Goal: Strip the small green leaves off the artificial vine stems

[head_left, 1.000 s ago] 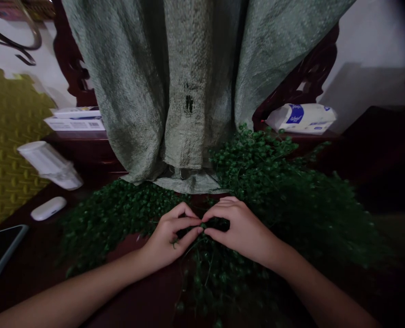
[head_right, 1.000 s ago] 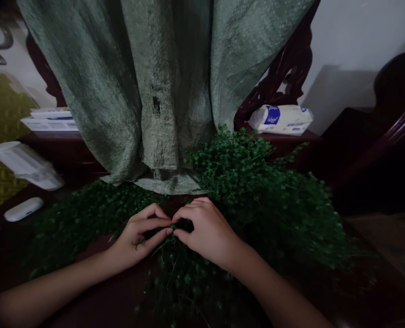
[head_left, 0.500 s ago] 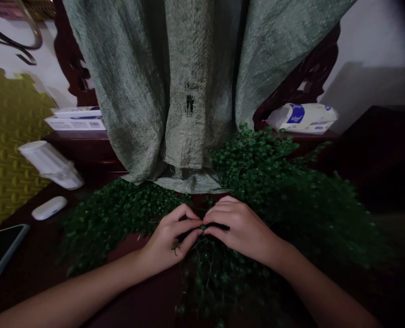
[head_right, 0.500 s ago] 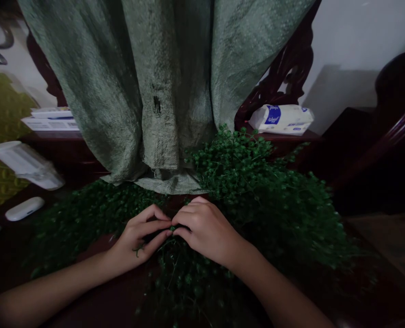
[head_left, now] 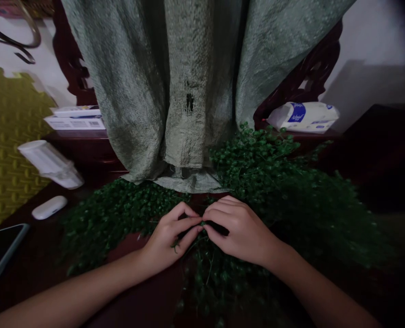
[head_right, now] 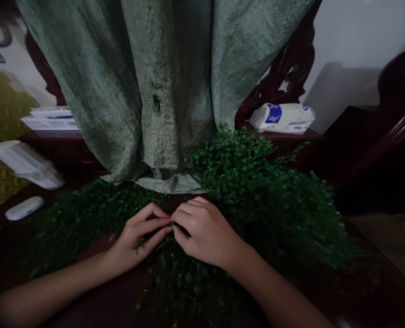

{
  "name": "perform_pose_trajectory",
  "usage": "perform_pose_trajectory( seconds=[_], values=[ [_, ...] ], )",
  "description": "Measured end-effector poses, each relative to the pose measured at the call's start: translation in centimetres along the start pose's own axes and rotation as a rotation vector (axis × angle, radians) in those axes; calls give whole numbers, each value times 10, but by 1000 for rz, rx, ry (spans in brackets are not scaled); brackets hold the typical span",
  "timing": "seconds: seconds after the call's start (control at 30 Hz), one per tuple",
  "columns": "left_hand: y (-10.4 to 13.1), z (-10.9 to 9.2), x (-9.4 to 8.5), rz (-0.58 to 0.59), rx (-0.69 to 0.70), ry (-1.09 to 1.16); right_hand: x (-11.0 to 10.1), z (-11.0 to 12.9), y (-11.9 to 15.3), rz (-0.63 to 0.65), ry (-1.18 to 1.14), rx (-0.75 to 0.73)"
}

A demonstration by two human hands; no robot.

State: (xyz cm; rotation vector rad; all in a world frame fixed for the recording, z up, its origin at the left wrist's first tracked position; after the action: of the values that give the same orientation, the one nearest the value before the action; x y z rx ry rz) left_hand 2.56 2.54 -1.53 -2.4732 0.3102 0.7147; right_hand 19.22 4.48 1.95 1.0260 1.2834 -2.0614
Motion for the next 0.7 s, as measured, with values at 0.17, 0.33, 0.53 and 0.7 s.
perform_pose_trajectory(
  seconds=[0.17,0.33,0.53,0.7],
  values=[
    [-1,-1,0,6,-45,-9,5,3,1,16,31,57],
    [0,-1,-1,-8,-31,-5,10,4,2,-26,37,104],
    [0,-1,-1,-10,-33,0,14,5,2,-141,-16,187],
    [-3,1,-1,-34,-54,14,15,4,2,-174,-19,234]
  ],
)
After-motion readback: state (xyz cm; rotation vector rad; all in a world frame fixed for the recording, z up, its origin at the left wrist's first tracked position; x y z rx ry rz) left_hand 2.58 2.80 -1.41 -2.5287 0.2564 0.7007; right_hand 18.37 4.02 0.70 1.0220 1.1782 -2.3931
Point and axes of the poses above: each hand's wrist, its own y-axis away from the middle knuckle, its own x-axis out of the palm, z = x × y, the point moved 3 cm from there along -y, towards the middle knuckle, and after that the axes turned 9 degrees about -x, right-handed, at the moved point
